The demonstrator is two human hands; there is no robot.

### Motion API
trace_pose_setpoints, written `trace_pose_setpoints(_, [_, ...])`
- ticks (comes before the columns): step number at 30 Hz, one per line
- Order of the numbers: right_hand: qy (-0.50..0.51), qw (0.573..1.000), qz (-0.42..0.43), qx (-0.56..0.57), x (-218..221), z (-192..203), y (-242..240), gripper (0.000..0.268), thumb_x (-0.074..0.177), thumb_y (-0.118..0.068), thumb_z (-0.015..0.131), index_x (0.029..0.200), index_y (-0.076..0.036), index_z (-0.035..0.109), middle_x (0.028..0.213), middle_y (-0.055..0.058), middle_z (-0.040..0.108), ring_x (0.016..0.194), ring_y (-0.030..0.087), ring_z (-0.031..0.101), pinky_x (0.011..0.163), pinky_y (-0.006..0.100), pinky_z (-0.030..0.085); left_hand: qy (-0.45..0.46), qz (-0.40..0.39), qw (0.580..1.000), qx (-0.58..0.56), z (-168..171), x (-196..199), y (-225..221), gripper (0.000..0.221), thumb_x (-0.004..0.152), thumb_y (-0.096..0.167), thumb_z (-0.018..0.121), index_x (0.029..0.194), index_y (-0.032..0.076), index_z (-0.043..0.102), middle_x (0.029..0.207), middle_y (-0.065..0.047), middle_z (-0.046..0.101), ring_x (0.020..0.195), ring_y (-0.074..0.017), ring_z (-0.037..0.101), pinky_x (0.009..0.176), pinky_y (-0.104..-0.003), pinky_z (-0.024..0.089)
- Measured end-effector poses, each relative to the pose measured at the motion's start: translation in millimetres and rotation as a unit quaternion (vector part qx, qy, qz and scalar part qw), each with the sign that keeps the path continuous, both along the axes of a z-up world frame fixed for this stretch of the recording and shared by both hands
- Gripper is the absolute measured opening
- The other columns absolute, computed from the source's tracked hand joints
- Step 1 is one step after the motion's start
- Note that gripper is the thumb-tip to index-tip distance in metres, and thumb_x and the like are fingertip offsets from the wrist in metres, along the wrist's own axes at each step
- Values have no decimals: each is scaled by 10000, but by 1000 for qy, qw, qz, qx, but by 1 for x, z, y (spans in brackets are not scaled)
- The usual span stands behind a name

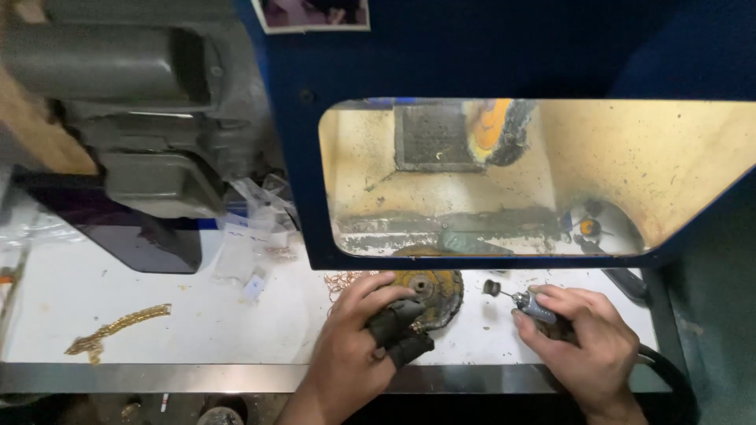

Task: Polishing small metal jewelry components using a handheld rotary tool and a bench-mounted polishing wheel.

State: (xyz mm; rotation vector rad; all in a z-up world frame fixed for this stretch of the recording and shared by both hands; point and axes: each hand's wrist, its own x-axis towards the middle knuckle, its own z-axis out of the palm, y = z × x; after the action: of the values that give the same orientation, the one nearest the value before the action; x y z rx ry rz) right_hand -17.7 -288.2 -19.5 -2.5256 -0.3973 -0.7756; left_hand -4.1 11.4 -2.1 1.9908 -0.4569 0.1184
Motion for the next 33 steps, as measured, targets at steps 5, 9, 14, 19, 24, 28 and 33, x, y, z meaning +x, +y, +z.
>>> trace_pose_setpoints(5, [-26,1000,8,5,0,7,4,311,742,-138,927,939,0,730,1008,139,777,936,250,736,919,366,580,95,92,983,124,0,4,33,655,708,146,894,1299,197,618,1284,-63,636,1194,-286,615,1018,-460,505])
trace_pose_setpoints(9, [-23,1000,11,1,-2,11,1,319,745,-149,915,955,19,743,1017,165,772,943,247,743,931,356,580,193,113,960,165,-11,-3,55,778,721,179,906,1418,238,564,1474,-13,543,1392,-276,453,1143,-441,363])
trace_pose_setpoints(14, [-65,992,-61,-87,29,-27,-47,431,783,-276,954,906,16,663,916,156,714,833,279,691,830,397,569,-37,144,983,106,-42,-29,69,621,773,413,867,1303,203,620,1295,-38,663,1208,-300,633,986,-430,500])
trace_pose_setpoints(19, [-44,997,28,-65,81,13,-19,313,855,-100,882,1050,102,741,940,198,760,818,258,732,722,324,628,81,188,978,49,-49,-45,74,406,715,378,884,1052,243,700,1006,-7,724,926,-233,684,819,-363,527])
trace_pose_setpoints(24, [156,987,-38,-30,101,12,-8,339,858,-195,806,1158,-53,739,1100,145,754,1011,267,715,889,377,584,240,249,938,31,-34,-57,61,352,657,403,956,922,243,788,914,43,768,860,-167,800,812,-263,581])
trace_pose_setpoints(28, [248,966,-62,-49,92,35,0,348,920,-265,682,1231,-116,731,1247,78,731,1214,246,648,1068,400,482,275,281,919,-39,-22,-66,51,341,605,263,1009,865,176,806,863,8,764,809,-164,749,814,-237,553])
trace_pose_setpoints(33, [189,977,-68,-68,40,43,13,650,829,-281,753,1444,-132,601,1356,96,678,1214,264,638,1091,363,477,558,202,805,26,32,-58,17,365,647,337,1002,970,337,831,1040,122,810,1001,-71,752,930,-180,494])
